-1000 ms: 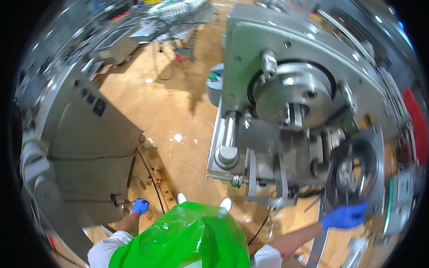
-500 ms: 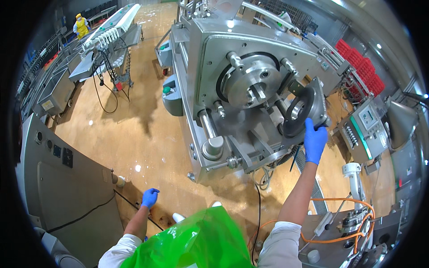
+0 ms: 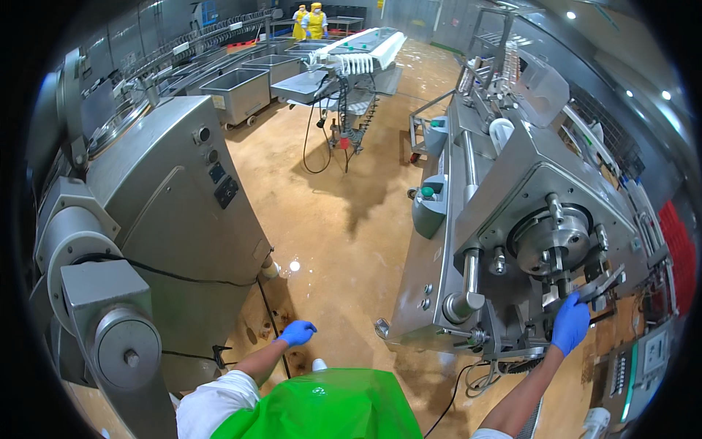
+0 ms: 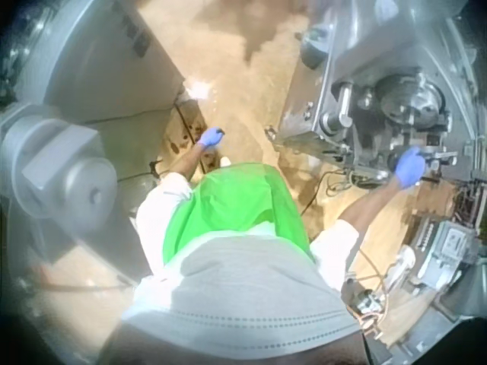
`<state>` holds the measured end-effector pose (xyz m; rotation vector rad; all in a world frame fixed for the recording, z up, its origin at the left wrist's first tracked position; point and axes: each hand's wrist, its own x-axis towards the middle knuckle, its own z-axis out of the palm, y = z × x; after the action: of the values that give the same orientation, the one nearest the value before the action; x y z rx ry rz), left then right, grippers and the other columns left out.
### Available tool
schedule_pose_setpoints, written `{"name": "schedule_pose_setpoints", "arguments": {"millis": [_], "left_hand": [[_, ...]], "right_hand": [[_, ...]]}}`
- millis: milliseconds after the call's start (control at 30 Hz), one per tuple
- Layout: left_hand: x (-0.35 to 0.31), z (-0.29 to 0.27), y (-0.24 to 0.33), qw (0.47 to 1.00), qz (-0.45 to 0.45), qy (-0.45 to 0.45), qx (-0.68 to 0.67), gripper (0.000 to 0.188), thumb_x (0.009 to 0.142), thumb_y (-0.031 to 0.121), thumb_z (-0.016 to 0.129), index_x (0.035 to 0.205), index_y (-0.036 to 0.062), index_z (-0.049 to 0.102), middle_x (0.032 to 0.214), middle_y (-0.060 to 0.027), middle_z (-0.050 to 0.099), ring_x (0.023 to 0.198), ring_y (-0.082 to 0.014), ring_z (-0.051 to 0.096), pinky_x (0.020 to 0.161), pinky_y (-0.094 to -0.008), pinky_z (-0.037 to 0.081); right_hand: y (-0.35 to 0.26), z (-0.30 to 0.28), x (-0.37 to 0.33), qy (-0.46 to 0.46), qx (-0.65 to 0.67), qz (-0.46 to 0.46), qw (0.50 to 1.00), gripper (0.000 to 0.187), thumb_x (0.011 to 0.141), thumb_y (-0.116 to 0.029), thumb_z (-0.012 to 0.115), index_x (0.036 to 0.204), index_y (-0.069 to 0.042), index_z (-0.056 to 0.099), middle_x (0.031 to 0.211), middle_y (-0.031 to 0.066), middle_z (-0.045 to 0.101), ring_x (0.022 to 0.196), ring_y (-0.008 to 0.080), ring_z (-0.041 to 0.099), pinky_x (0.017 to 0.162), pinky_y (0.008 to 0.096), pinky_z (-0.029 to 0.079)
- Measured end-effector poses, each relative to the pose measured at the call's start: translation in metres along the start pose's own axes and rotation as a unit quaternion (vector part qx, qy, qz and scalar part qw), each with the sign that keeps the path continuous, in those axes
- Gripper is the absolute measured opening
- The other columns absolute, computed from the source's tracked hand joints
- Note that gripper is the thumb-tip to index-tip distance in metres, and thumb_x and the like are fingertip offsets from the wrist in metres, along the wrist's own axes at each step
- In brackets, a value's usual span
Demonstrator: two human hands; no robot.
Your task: The person moves a metal bin, then assembles a machine by inserting and tightening bolts and attaching a metal cover. The person handles bolts, a metal cover, and the machine components directly with gloved hands.
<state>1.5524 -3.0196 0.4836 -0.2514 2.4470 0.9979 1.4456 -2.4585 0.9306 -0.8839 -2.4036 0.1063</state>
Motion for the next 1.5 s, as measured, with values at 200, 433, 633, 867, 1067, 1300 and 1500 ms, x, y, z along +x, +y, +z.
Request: {"name": "schedule_pose_setpoints", "arguments": {"millis": [200,433,633,867,1067,1300,1500], "left_hand": [[0.022,-0.003,0.050,0.993,0.046,0.100,-0.046,0.028,0.087,0.026,0.053,0.102,0.0128,0.073,0.100,-0.0143,0.071,0.091,-0.0293,0.068,0.086,-0.0379,0.053],[0.038,0.007,0.325,0.893,0.327,0.198,-0.237,0.020,0.090,0.015,0.061,0.102,0.0003,0.069,0.094,-0.0141,0.069,0.089,-0.0217,0.066,0.082,-0.0317,0.050],[-0.027,0.004,0.534,0.830,0.509,0.164,-0.156,0.031,0.083,0.022,0.069,0.106,0.0014,0.067,0.097,-0.0137,0.069,0.094,-0.0279,0.065,0.085,-0.0364,0.049],[-0.054,0.045,0.620,0.856,0.493,0.146,0.054,0.041,0.080,0.041,0.074,0.087,0.0022,0.060,0.072,-0.0161,0.062,0.067,-0.0366,0.062,0.061,-0.0439,0.049],[-0.053,0.044,0.620,0.823,0.534,0.169,0.094,0.035,0.086,0.039,0.069,0.076,0.0059,0.062,0.059,-0.0139,0.059,0.054,-0.0355,0.059,0.050,-0.0439,0.046],[-0.039,0.014,0.611,0.797,0.582,0.136,0.089,0.034,0.091,0.039,0.061,0.073,0.0096,0.063,0.060,-0.0125,0.060,0.056,-0.0342,0.060,0.051,-0.0436,0.046],[0.002,-0.032,0.584,0.856,0.499,0.119,0.057,0.035,0.089,0.042,0.062,0.083,0.0083,0.069,0.062,-0.0144,0.061,0.058,-0.0341,0.061,0.057,-0.0416,0.048]], "right_hand": [[0.001,-0.013,-0.021,-0.031,0.035,0.005,0.999,0.061,0.096,-0.051,0.042,0.086,0.003,0.069,0.084,0.0279,0.066,0.082,0.0477,0.063,0.071,0.0550,0.047],[0.055,-0.024,0.018,-0.185,0.355,-0.096,0.911,0.046,0.091,-0.042,0.062,0.092,0.003,0.068,0.079,0.0161,0.067,0.074,0.0268,0.065,0.068,0.0366,0.048],[0.155,0.032,0.131,-0.083,0.559,-0.018,0.825,0.038,0.094,-0.030,0.056,0.121,-0.003,0.060,0.113,0.0056,0.064,0.097,0.0158,0.060,0.078,0.0305,0.049],[0.129,0.098,0.169,-0.176,0.658,-0.051,0.731,0.062,0.087,-0.012,0.053,0.146,-0.005,0.037,0.128,0.0088,0.055,0.110,0.0189,0.055,0.097,0.0341,0.044],[0.128,0.109,0.200,-0.191,0.684,-0.088,0.698,0.062,0.069,-0.007,0.048,0.130,0.002,0.054,0.122,0.0118,0.060,0.113,0.0226,0.056,0.104,0.0346,0.041],[0.127,0.134,0.191,-0.138,0.663,-0.048,0.735,0.051,0.072,-0.008,0.047,0.120,0.006,0.057,0.115,0.0104,0.061,0.110,0.0204,0.056,0.103,0.0300,0.038],[0.086,0.132,0.167,-0.085,0.513,-0.104,0.848,0.041,0.084,-0.016,0.056,0.119,0.004,0.053,0.108,0.0140,0.057,0.098,0.0234,0.053,0.090,0.0348,0.041]]}}
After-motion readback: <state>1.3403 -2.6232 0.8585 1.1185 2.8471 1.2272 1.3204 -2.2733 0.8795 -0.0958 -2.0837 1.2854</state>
